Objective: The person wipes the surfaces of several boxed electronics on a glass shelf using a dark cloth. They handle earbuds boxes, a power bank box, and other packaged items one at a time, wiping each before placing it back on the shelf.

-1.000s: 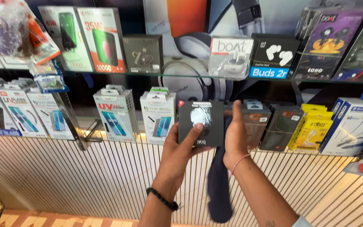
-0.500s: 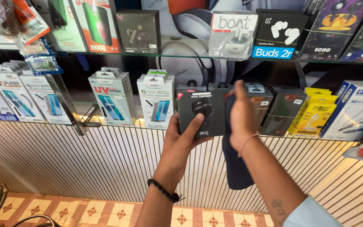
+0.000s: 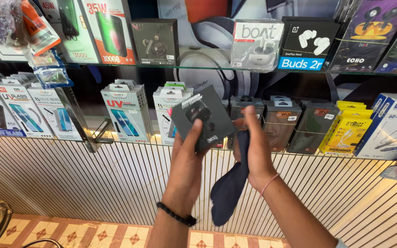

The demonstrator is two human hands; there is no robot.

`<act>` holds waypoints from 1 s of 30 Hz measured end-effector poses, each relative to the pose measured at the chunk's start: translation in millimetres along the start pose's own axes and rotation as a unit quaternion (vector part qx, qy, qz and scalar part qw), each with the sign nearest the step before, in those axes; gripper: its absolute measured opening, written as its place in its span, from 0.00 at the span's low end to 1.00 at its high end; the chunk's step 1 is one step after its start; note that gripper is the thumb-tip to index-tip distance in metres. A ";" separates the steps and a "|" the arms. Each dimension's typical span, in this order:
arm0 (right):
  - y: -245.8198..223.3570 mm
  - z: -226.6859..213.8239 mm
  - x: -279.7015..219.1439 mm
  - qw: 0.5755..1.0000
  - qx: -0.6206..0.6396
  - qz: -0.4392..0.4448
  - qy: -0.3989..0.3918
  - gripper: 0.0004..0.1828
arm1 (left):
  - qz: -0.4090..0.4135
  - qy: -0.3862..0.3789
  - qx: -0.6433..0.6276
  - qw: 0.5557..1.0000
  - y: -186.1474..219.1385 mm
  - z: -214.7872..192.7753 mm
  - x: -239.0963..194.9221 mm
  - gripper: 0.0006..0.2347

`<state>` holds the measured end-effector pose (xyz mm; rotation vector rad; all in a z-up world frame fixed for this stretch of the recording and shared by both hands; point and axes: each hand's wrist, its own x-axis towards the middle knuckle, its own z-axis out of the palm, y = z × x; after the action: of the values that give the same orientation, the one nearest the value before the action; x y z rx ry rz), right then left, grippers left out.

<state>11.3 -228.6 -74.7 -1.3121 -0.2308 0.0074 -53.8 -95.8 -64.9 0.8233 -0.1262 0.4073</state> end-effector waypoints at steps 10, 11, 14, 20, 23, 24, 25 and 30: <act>0.0 23.2 15.1 0.979 0.115 -0.093 0.139 0.35 | -0.056 -0.010 -0.047 0.997 -24.3 6.5 -15.6 0.21; 7.3 23.8 10.0 0.982 0.087 -0.126 0.113 0.36 | -0.059 0.003 -0.063 0.996 -23.3 5.6 -14.9 0.20; 21.5 19.1 -1.6 0.990 0.024 -0.140 0.023 0.39 | -0.073 0.025 -0.108 0.991 -18.4 4.0 -10.1 0.18; 9.8 0.7 -1.5 0.978 -0.115 -0.161 -0.070 0.30 | -0.058 0.007 -0.151 0.987 -15.2 -3.4 -5.8 0.14; -10.2 -4.7 5.6 0.961 -0.209 -0.158 -0.091 0.26 | -0.057 0.020 -0.163 0.985 -17.5 -6.9 -1.0 0.14; -17.9 -5.1 8.4 0.959 -0.226 -0.144 -0.095 0.26 | -0.057 0.028 -0.165 0.984 -16.2 -9.0 1.0 0.15; -25.8 -5.9 10.6 0.958 -0.234 -0.132 -0.104 0.26 | -0.077 0.023 -0.139 0.987 -12.5 -12.3 4.2 0.15; -64.4 -9.6 28.4 0.939 -0.265 -0.174 -0.136 0.28 | -0.082 -0.034 0.097 0.991 23.0 -37.1 23.2 0.21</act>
<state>32.6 -250.6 -10.5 -1.7897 -0.7396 -0.1866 -43.6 -47.5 -68.1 1.0315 -0.0819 0.2397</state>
